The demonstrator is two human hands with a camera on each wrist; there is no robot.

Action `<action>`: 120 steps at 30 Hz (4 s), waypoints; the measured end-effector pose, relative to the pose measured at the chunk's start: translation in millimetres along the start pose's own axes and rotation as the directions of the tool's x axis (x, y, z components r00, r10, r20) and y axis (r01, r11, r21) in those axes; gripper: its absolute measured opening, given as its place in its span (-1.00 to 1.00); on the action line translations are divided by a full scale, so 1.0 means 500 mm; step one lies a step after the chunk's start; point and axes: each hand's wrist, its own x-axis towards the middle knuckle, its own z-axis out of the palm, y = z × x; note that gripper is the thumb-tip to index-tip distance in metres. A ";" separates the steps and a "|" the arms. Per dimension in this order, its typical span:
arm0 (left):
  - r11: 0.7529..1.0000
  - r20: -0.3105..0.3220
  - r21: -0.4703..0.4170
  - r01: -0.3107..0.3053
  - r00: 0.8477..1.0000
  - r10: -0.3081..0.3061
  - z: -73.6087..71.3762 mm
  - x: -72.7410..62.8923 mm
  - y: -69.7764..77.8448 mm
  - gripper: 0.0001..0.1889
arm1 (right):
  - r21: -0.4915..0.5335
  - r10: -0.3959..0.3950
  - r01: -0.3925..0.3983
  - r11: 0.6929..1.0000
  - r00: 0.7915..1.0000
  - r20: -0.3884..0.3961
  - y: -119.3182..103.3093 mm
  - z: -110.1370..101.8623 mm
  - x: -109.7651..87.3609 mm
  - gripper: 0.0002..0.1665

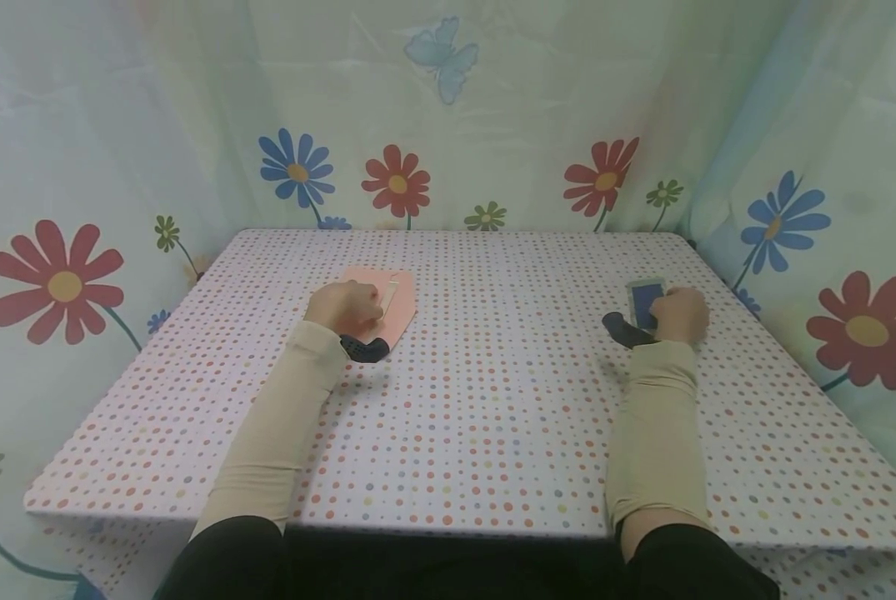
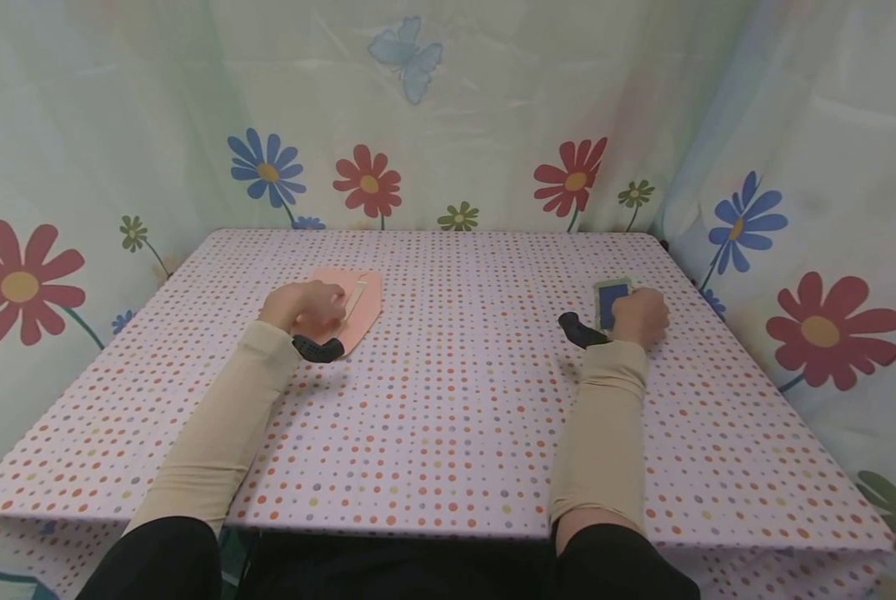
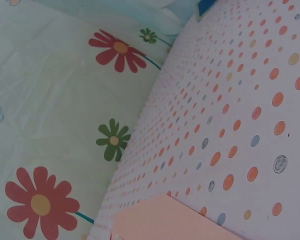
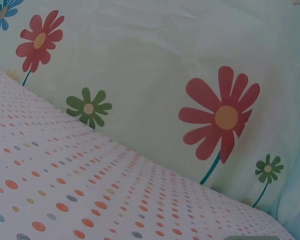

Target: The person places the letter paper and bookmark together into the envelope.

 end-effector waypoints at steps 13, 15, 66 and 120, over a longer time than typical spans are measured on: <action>1.000 -0.004 -0.029 -0.005 1.000 0.005 0.003 0.000 0.000 -0.69 | 0.005 0.006 -0.007 1.000 0.985 0.174 0.004 -0.013 0.002 -0.34; 1.000 -0.003 -0.024 -0.006 1.000 0.006 0.003 0.001 0.000 -0.68 | 0.017 0.003 -0.006 1.000 0.981 0.193 0.001 -0.015 0.000 -0.35; 0.998 -0.004 0.025 -0.049 0.999 0.049 0.000 0.000 -0.003 -0.82 | 0.191 -0.097 0.025 0.981 0.922 0.376 -0.008 0.010 0.033 -0.13; 0.990 -0.012 0.100 -0.096 0.995 0.098 0.000 0.001 -0.007 -0.82 | 0.304 -0.170 0.035 0.952 0.886 0.432 -0.057 0.032 0.020 -0.07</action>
